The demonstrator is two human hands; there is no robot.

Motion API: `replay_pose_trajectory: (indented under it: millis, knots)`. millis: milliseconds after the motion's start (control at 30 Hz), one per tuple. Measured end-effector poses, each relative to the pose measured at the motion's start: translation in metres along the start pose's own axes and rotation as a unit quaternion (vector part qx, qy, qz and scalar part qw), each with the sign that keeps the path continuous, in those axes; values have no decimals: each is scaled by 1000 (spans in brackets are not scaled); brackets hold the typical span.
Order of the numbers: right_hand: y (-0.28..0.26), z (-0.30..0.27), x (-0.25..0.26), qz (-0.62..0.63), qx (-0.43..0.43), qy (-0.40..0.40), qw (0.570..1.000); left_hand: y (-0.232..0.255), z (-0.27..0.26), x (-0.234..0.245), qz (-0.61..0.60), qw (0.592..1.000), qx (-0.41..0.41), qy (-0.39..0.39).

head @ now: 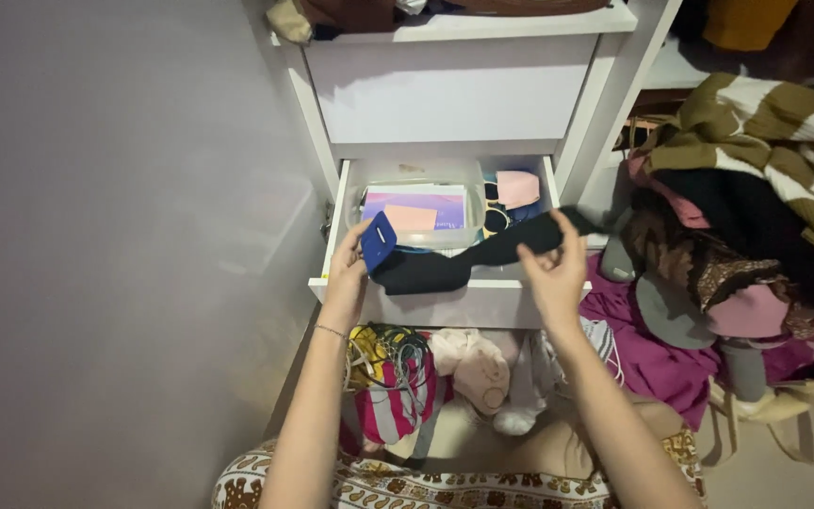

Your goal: The person sits on the floor and organizes a white drawer unit. They repeatedly pick up papers and a small pink card from their lap, place them into the open drawer, and then remove them again. They also handle a black pouch and a pink cloth, placing them into the drawer before removing them as well.

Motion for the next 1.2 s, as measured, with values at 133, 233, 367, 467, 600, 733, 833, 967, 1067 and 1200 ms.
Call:
replay_pose_trajectory:
  millis: [133, 233, 367, 467, 600, 733, 833, 967, 1067, 1200]
  knots:
    - [-2, 20, 6, -91, 88, 46, 991, -10, 0, -1, -71, 997, 1, -41]
    - [-13, 30, -5, -94, 119, 41, 988, -37, 9, 7, -99, 993, -12, -64]
    - [-17, 35, -31, -73, 175, 8, 982, -18, 10, -8, -67, 996, 8, -63]
    - [-4, 37, -46, -71, 184, -30, 980, -24, 15, -9, -46, 997, 25, -60]
    - [-4, 38, -52, -66, 172, -78, 980, -38, 18, -4, -39, 998, 3, -53]
    - [-7, 33, -49, -69, 147, -121, 979, -54, 21, 8, -64, 997, 3, -45]
    - [4, 30, -50, -80, 121, -168, 975, -54, 21, 10, -68, 997, -8, -46]
    - [17, 30, -54, -127, 114, -236, 957, -62, 21, 13, -43, 997, -30, -64]
    - [20, 34, -56, -114, 100, -267, 952, -63, 21, 10, -24, 996, -38, -79]
    - [33, 43, -58, -4, 38, -288, 957, -60, 21, 4, 9, 994, -50, -99]
Point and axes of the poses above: each hand's wrist, its own z-axis towards the middle knuckle, its own x-axis out of the back of the hand, y = z × x, the point moved 2 cm from there along z, towards the middle knuckle, and after that the axes turned 3 degrees about -y, right-handed, at the moved point
